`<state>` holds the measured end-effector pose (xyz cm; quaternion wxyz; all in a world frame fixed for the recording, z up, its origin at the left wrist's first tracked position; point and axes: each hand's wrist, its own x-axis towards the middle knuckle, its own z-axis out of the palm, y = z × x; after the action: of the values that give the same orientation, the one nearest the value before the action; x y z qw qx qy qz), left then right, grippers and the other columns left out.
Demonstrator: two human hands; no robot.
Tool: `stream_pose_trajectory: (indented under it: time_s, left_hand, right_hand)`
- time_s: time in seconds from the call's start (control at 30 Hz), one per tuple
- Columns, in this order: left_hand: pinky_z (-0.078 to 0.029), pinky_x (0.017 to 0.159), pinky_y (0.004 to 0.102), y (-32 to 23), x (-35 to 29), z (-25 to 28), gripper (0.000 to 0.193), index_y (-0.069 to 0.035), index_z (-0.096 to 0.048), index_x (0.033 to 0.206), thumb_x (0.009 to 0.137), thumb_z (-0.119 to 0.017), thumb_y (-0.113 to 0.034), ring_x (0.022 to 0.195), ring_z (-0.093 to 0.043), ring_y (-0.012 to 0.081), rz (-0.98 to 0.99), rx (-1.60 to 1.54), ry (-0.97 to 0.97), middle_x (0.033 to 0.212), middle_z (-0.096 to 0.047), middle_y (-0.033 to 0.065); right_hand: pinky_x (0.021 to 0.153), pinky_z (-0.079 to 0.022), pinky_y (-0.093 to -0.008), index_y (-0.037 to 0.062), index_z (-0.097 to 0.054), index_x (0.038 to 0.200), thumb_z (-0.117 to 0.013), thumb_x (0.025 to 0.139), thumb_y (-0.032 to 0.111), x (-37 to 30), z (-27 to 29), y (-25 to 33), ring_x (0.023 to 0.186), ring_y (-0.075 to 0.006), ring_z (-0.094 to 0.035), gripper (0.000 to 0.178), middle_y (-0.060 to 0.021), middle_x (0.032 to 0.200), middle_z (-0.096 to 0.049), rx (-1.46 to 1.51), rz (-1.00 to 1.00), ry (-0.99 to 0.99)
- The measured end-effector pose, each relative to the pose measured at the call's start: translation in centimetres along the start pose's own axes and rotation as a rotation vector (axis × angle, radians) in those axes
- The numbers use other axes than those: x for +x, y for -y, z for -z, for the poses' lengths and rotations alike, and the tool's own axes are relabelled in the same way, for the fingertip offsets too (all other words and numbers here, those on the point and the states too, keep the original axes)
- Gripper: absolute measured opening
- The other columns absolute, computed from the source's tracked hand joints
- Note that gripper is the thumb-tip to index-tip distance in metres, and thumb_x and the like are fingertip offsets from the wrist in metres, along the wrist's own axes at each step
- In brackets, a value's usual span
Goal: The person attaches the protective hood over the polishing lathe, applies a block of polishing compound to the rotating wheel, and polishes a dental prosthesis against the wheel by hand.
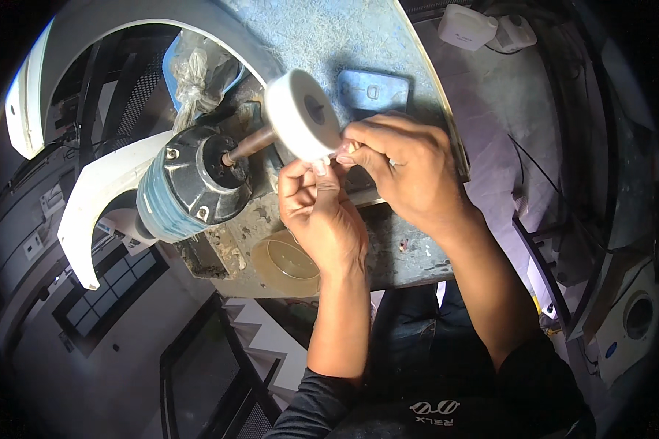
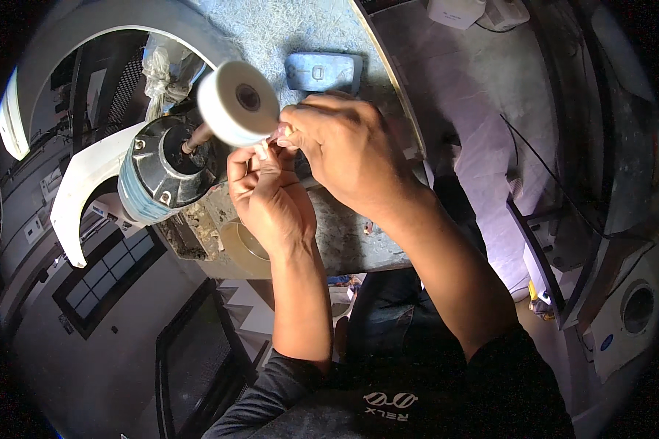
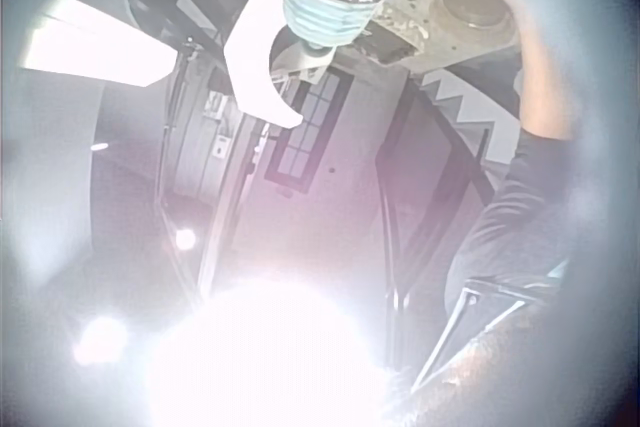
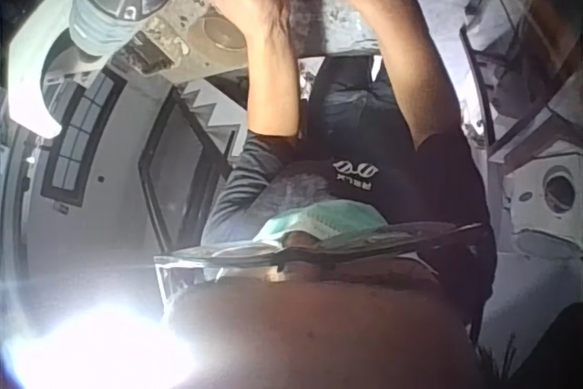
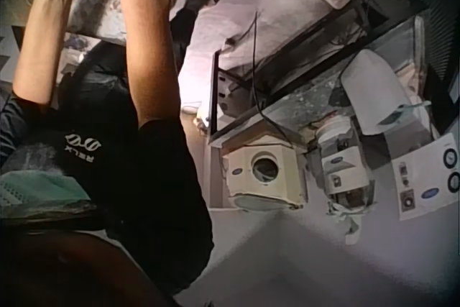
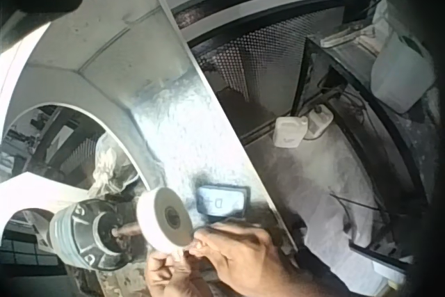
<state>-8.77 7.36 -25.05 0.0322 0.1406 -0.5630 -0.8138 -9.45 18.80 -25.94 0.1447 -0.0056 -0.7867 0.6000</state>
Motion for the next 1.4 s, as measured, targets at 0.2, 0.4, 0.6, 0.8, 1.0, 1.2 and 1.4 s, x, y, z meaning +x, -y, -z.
stream_pose_trajectory:
  time_s: [0.2, 0.4, 0.6, 0.8, 1.0, 1.2, 1.4]
  left_hand:
    - [-0.052, 0.08, 0.0285, 0.2, 0.4, 0.2, 0.005, 0.005, -0.054, 0.098, 0.093, -0.055, 0.005, 0.081, -0.066, 0.016, 0.023, 0.024, -0.004, 0.088, -0.067, 0.0134]
    - [-0.051, 0.08, 0.028, -0.1, 0.3, 0.2, 0.006, 0.005, -0.055, 0.098, 0.093, -0.054, 0.005, 0.082, -0.065, 0.016, 0.038, 0.004, 0.039, 0.088, -0.067, 0.0138]
    - [-0.051, 0.082, 0.0293, -0.5, 0.4, 0.2, 0.006, 0.005, -0.056, 0.098, 0.093, -0.054, 0.004, 0.084, -0.065, 0.0166, 0.055, 0.019, 0.031, 0.092, -0.067, 0.014]
    - [-0.05, 0.082, 0.0278, -1.1, 0.8, 0.8, 0.009, 0.006, -0.057, 0.099, 0.094, -0.053, 0.0, 0.083, -0.065, 0.0178, 0.067, 0.048, 0.059, 0.091, -0.067, 0.0152]
    - [-0.05, 0.08, 0.0277, -1.4, 1.4, 1.3, 0.009, 0.006, -0.058, 0.098, 0.093, -0.052, 0.003, 0.083, -0.065, 0.0175, 0.116, 0.039, 0.1, 0.091, -0.067, 0.0148]
    - [-0.05, 0.08, 0.028, -1.3, 1.3, 1.0, 0.008, 0.006, -0.057, 0.098, 0.092, -0.053, 0.005, 0.083, -0.065, 0.0176, 0.116, 0.052, 0.074, 0.093, -0.066, 0.0137]
    - [-0.052, 0.082, 0.0288, -0.3, 0.2, 0.2, 0.007, 0.004, -0.054, 0.099, 0.092, -0.054, 0.005, 0.083, -0.065, 0.0173, 0.007, -0.002, 0.045, 0.091, -0.066, 0.0135]
  right_hand:
    - [0.064, -0.051, -0.0381, -0.0044, -0.065, 0.093, -0.066, 0.081, 0.003, -0.2, -0.1, -0.2, 0.073, -0.0317, -0.065, 0.014, -0.0168, 0.08, -0.065, 0.026, -0.027, -0.028]
    - [0.062, -0.05, -0.038, -0.002, -0.065, 0.091, -0.067, 0.082, 0.006, -0.4, 0.1, 0.3, 0.071, -0.0312, -0.064, 0.012, -0.0148, 0.078, -0.064, 0.035, -0.079, -0.024]
    - [0.063, -0.051, -0.0381, -0.0014, -0.064, 0.088, -0.068, 0.081, 0.007, -0.5, 0.3, 0.4, 0.072, -0.0308, -0.065, 0.012, -0.0142, 0.078, -0.064, 0.015, -0.071, 0.007]
    - [0.065, -0.051, -0.0384, -0.0012, -0.064, 0.087, -0.065, 0.086, 0.013, -0.8, -0.2, 1.2, 0.072, -0.0296, -0.065, 0.015, -0.0142, 0.076, -0.064, -0.03, -0.032, 0.02]
    - [0.061, -0.049, -0.0401, -0.0014, -0.063, 0.084, -0.066, 0.085, 0.013, -1.1, -0.5, 1.1, 0.066, -0.0293, -0.062, 0.014, -0.0136, 0.072, -0.06, -0.022, -0.05, 0.018]
    - [0.061, -0.05, -0.0394, -0.0021, -0.064, 0.087, -0.066, 0.084, 0.01, -1.1, -0.3, 1.0, 0.067, -0.0291, -0.063, 0.013, -0.0144, 0.073, -0.061, -0.054, -0.008, -0.009]
    - [0.062, -0.051, -0.0381, -0.0025, -0.066, 0.093, -0.067, 0.083, 0.008, -0.8, 0.3, 0.6, 0.071, -0.0293, -0.065, 0.015, -0.0148, 0.078, -0.064, -0.001, -0.012, -0.027]
